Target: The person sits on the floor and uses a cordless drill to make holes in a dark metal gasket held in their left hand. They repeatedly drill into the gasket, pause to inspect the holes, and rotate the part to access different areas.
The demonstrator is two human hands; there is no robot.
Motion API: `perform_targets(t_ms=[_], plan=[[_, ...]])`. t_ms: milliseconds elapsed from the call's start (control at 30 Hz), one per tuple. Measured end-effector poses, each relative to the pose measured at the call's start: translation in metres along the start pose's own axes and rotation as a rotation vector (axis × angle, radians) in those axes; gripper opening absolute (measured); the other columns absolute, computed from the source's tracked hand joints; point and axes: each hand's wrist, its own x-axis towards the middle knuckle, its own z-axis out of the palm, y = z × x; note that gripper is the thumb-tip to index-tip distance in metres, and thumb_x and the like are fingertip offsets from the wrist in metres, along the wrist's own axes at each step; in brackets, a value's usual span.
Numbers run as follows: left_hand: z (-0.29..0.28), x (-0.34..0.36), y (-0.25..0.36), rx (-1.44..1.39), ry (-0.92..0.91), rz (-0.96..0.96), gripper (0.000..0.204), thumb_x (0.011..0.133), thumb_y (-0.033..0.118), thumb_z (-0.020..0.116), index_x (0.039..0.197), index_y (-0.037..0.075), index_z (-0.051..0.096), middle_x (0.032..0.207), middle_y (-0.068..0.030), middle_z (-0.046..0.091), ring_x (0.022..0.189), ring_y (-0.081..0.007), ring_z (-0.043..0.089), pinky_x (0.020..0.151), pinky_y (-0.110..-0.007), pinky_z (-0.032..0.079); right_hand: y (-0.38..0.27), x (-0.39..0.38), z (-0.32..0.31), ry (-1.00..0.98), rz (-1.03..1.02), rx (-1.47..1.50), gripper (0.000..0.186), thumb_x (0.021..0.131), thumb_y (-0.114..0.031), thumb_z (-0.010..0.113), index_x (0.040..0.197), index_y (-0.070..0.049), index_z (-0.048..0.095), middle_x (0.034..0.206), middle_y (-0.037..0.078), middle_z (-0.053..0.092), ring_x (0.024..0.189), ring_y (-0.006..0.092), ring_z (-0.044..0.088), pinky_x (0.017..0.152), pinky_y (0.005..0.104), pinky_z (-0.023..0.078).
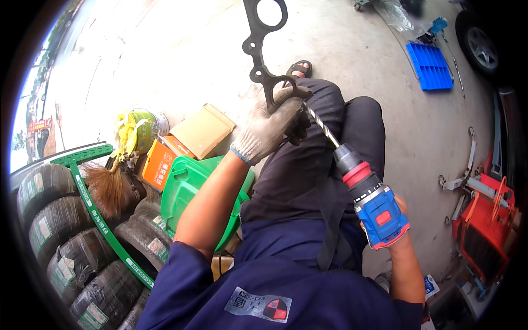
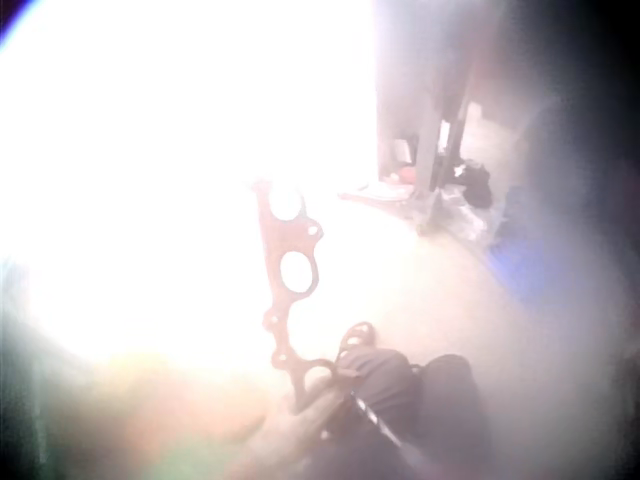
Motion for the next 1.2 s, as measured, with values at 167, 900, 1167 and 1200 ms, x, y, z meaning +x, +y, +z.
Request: perform_targets(t_ms=[167, 900, 1167, 1200], plan=[[-0.001, 0.014, -0.008, 0.1, 0.064, 0.097, 0.034, 0.107, 0.021, 0.054, 0.135, 0.001, 0.061, 0.093, -0.007, 0.07, 0.073, -0.0149, 0.069, 0.065, -0.029, 0.058, -0.008, 0.007, -0.003, 0.035, -0.053, -0.088, 0.043, 0.068, -0.02, 0.083, 0.104, -0.003, 0.066, 0.094, 0.014, 0.071, 0.081, 0.0353, 0.071, 0.072, 0.0393, 0.056], [0.043, 0.046, -0.06, 0.124, 0.169, 0.242, 0.025, 0.104, 0.012, 0.059, 0.124, 0.002, 0.07, 0.111, -0.002, 0.072, 0.093, -0.0079, 0.06, 0.085, -0.026, 0.05, 0.002, 0.021, 0.006, 0.151, 0.158, -0.215, 0.041, 0.067, -0.02, 0.086, 0.101, -0.008, 0.067, 0.088, 0.01, 0.072, 0.081, 0.0333, 0.071, 0.07, 0.0387, 0.055], [0.063, 0.042, -0.078, 0.321, 0.256, 0.329, 0.023, 0.103, 0.013, 0.062, 0.123, 0.006, 0.071, 0.105, -0.0119, 0.074, 0.092, -0.0173, 0.07, 0.085, -0.032, 0.054, -0.001, 0.014, 0.006, 0.164, 0.206, -0.262, 0.051, 0.063, -0.031, 0.092, 0.099, -0.01, 0.063, 0.083, 0.009, 0.069, 0.078, 0.0345, 0.07, 0.066, 0.0417, 0.054], [0.067, 0.043, -0.08, 0.318, 0.257, 0.354, 0.024, 0.103, 0.014, 0.063, 0.124, 0.006, 0.07, 0.104, -0.0122, 0.075, 0.092, -0.0188, 0.071, 0.085, -0.033, 0.055, 0.0, 0.014, 0.007, 0.146, 0.251, -0.277, 0.055, 0.06, -0.033, 0.094, 0.098, -0.01, 0.061, 0.082, 0.009, 0.068, 0.077, 0.0349, 0.069, 0.066, 0.0417, 0.054]])
